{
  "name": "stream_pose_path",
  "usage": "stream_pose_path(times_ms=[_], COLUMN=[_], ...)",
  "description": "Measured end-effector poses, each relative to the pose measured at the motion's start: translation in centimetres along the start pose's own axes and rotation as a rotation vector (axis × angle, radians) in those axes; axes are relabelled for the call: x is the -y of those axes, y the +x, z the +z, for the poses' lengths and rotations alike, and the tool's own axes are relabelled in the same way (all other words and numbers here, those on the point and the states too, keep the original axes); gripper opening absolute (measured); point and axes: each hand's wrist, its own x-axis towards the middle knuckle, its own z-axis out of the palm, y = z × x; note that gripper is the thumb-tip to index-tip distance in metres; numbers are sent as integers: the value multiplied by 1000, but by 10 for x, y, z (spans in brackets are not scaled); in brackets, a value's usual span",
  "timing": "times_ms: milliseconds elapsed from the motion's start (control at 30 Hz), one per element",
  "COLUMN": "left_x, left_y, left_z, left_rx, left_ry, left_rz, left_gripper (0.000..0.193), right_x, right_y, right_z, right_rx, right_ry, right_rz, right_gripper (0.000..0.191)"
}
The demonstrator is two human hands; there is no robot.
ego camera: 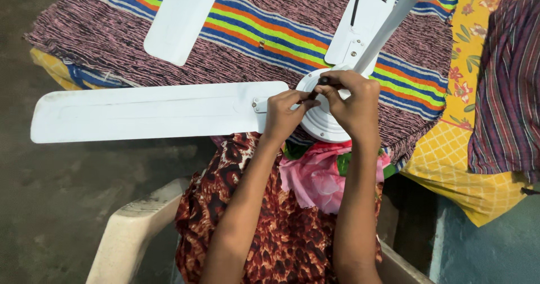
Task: The person attaches white blades to the motor housing of a ceiling fan lying on a bed, aligning each blade and driving screws with a screwdriver, then tightens the screws by hand at the fan hub.
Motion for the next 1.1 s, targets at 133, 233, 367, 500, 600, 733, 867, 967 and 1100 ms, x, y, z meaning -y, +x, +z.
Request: stream_pose_path(times_ms=[133, 233, 367, 500, 600, 733, 867, 967, 1100], left_x=[-3, -2, 0, 1, 3, 4, 1, -4, -13], left_y=[1, 1, 1, 0, -1, -1, 1, 4, 5], left_z=[3, 5, 6, 7, 7, 8, 4, -5, -7], left_rx=[-24, -37, -30, -17, -2, 8, 39, 74, 27], left_ry=[45, 60, 58, 56, 57, 50, -3, -134, -124], left_rz=[-21, 1, 17, -4, -16, -4, -52, -103, -62], left_gripper=[12, 10, 8, 9, 10, 13, 18, 24, 22], right_x=[4, 5, 3, 0, 0, 1, 3, 4, 7], right_y=[1, 3, 3, 2, 2, 3, 3, 3, 5], right_z=[-1, -4, -5, -2, 0, 1, 1, 0, -2], right_rx=[14, 73, 160, 144, 105, 71, 68, 78, 94], right_ry=[5, 97, 253, 226, 192, 171, 154, 169, 149], right_rz=[-3, 6, 86, 103, 74, 59, 73, 69, 28], right_gripper=[23, 26, 26, 19, 17, 14, 14, 15, 19])
